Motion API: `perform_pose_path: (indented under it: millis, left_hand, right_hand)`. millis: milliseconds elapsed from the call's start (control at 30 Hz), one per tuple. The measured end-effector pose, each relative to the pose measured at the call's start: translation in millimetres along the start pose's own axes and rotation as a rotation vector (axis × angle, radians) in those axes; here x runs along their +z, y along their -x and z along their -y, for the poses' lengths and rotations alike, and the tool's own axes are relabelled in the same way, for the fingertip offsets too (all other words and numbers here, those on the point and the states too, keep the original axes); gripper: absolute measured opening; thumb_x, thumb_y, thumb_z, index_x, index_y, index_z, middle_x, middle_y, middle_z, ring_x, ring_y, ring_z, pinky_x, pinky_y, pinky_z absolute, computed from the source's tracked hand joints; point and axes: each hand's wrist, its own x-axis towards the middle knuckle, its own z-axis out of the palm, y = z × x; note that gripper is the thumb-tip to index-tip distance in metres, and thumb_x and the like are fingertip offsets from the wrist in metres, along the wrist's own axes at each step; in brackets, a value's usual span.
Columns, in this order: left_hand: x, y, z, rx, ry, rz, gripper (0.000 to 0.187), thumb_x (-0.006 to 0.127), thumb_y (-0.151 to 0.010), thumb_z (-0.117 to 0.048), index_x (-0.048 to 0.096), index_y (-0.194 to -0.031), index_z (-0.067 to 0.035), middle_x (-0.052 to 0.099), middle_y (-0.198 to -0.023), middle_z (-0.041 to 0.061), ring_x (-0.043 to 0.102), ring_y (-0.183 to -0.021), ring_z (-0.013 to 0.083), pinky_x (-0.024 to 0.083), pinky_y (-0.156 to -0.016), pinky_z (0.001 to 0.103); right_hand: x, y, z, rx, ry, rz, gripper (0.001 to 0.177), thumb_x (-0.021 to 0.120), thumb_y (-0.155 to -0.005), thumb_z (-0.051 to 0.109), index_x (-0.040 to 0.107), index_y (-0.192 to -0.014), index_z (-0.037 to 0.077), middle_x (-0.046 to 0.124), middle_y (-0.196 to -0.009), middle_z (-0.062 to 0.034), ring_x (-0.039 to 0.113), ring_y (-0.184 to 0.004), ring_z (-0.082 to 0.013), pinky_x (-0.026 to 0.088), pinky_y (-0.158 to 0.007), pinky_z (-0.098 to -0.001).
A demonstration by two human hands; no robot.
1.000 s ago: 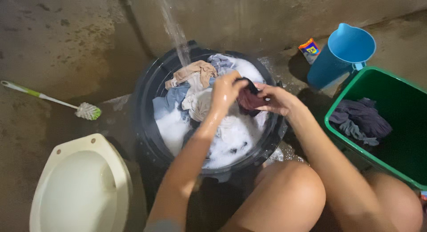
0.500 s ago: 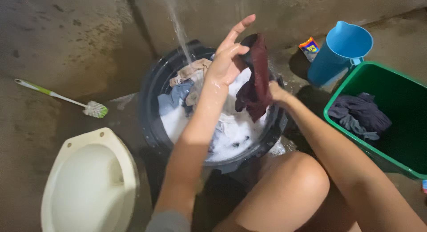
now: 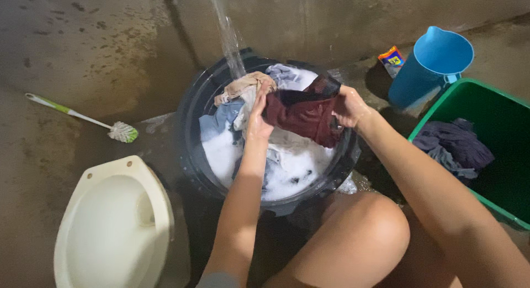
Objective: The person washes clothes by hand in a basin of soapy water, using a scrubbing tool to clean individual items before transferring them to a bucket.
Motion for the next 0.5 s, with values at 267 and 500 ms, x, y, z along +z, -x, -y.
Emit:
perform_pose_path:
  millis: [267,500]
  left_hand:
    - [-44.3,-44.7,-6.7,0.108,-0.13,-0.465,0.033,0.051,-0.087,-0.035,0.059,-0.101,-0.006,0.06,-0.09,0.004,0.059,-0.075,0.0149,0.051,-0.063,0.028]
    - [75.7,-39.0,-87.9,0.054,-1.315,0.49,0.034,0.067,-0.075,-0.031,0.061,-0.092,-0.002,0.063,-0.084,0.007,0.058,-0.079,0.0175,0.047,-0.072,0.03]
  right_hand:
    - [4.3,38.6,24.4,0.3,1.007,0.392,0.052,0.07,-0.071,0.037,0.062,-0.109,0.002,0.062,-0.097,-0.0156,0.055,-0.092,-0.0288,0.043,-0.08,-0.0377]
    - [-11.5,27.7,25.8,0.347,2.275,0.017,0.065,0.056,-0.061,0.07,0.063,-0.107,0.024,0.062,-0.105,-0.0046,0.055,-0.105,-0.0223,0.031,-0.09,-0.0498]
